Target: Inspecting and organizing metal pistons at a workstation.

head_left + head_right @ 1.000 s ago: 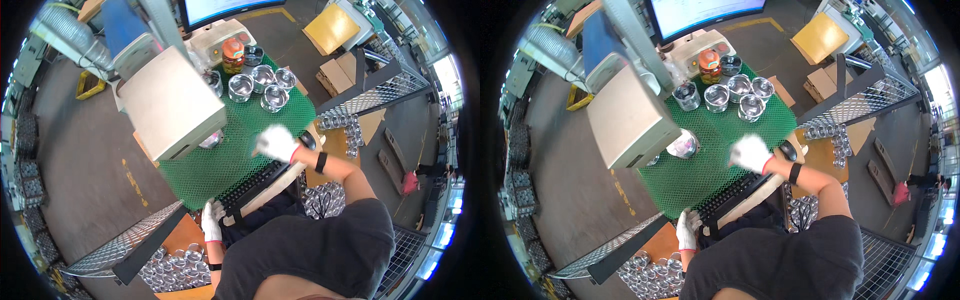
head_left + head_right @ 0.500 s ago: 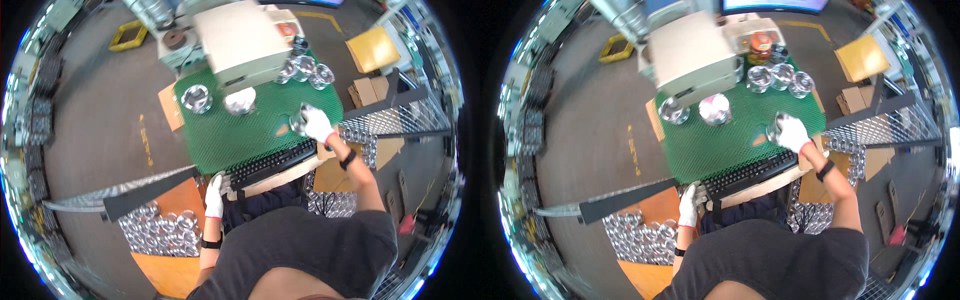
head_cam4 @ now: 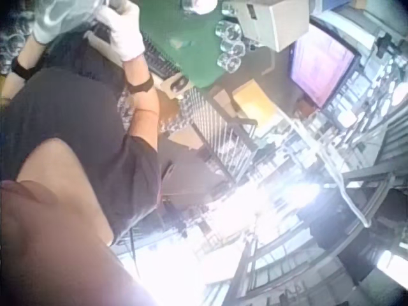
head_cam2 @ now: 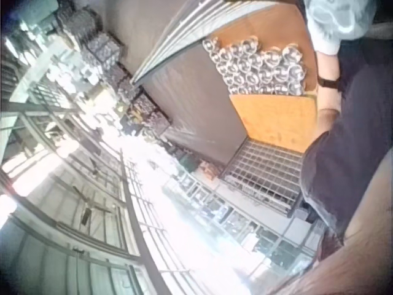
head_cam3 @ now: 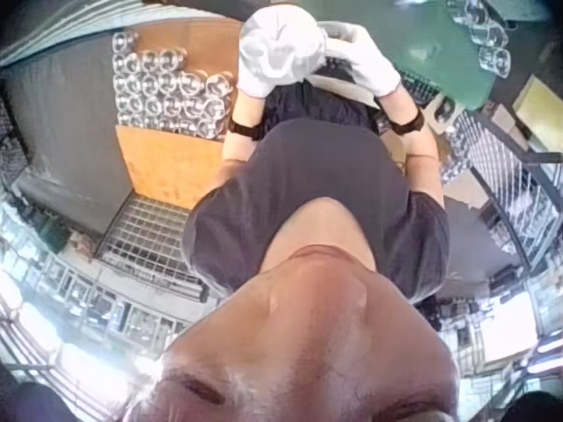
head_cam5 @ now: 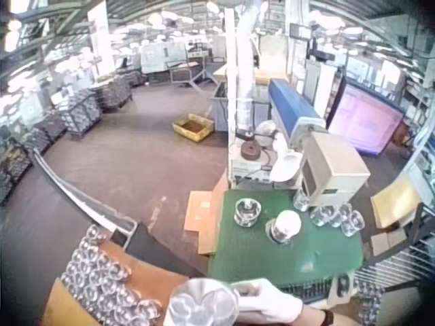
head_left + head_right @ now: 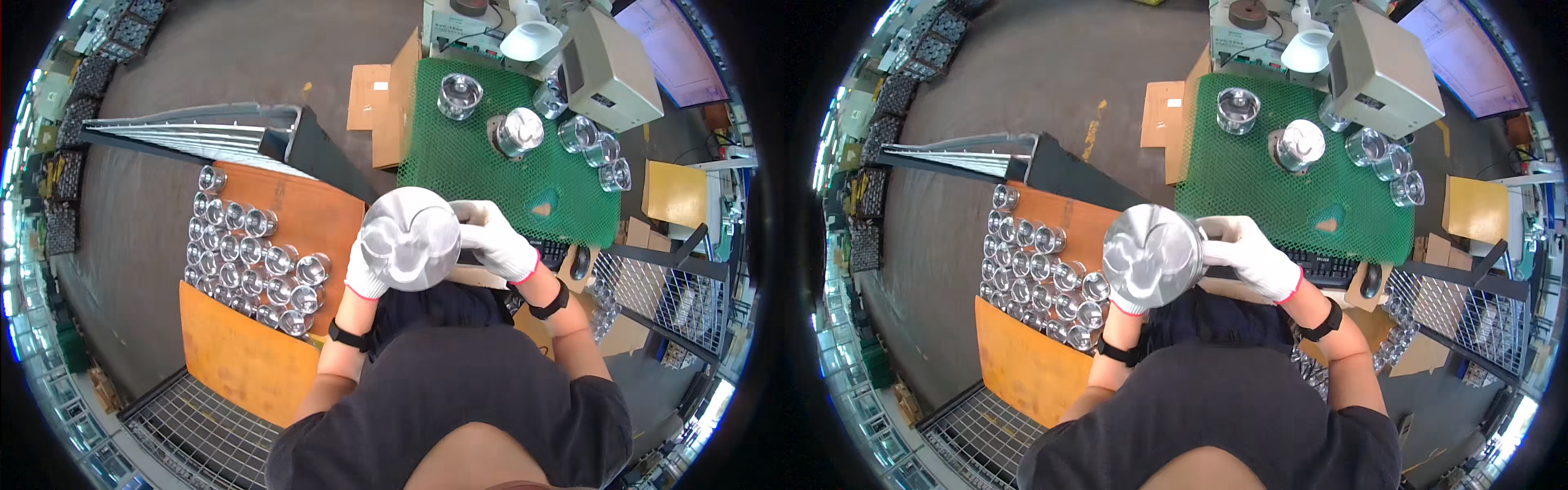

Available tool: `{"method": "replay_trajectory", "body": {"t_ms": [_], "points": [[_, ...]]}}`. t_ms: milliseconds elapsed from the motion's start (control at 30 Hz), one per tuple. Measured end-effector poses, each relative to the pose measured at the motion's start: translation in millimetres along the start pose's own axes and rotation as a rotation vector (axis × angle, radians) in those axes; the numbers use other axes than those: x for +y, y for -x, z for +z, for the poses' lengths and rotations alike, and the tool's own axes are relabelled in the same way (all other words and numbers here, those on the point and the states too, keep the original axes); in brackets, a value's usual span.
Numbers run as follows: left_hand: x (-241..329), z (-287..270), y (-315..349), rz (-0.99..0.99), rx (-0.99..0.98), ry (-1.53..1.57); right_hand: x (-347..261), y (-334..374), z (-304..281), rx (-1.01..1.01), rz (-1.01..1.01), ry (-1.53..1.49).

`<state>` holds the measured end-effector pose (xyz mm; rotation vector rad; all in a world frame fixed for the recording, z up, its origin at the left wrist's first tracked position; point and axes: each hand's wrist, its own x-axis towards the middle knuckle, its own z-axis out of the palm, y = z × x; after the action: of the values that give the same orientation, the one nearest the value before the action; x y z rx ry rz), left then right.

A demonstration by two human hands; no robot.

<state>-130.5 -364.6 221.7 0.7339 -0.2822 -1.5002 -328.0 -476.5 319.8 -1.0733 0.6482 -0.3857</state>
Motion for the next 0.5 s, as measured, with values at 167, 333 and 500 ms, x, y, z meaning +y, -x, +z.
{"method": "replay_trajectory", "body": {"t_ms": [167, 333, 500], "points": [[32.8, 65.0, -16.5, -0.038, 0.164, 0.187, 15.1, 1.9, -43.9, -0.047, 0.19, -0.018], [7.7, 119.6, -43.1, -0.217, -0.168, -0.708, 27.2, 34.5, -84.6, 0.036, -0.119, -0.32], [-94.1, 129.8, -94.2, -0.749, -0.272, -0.753, 91.4, 72.5, -135.9, 0.424, -0.033, -0.483]]}}
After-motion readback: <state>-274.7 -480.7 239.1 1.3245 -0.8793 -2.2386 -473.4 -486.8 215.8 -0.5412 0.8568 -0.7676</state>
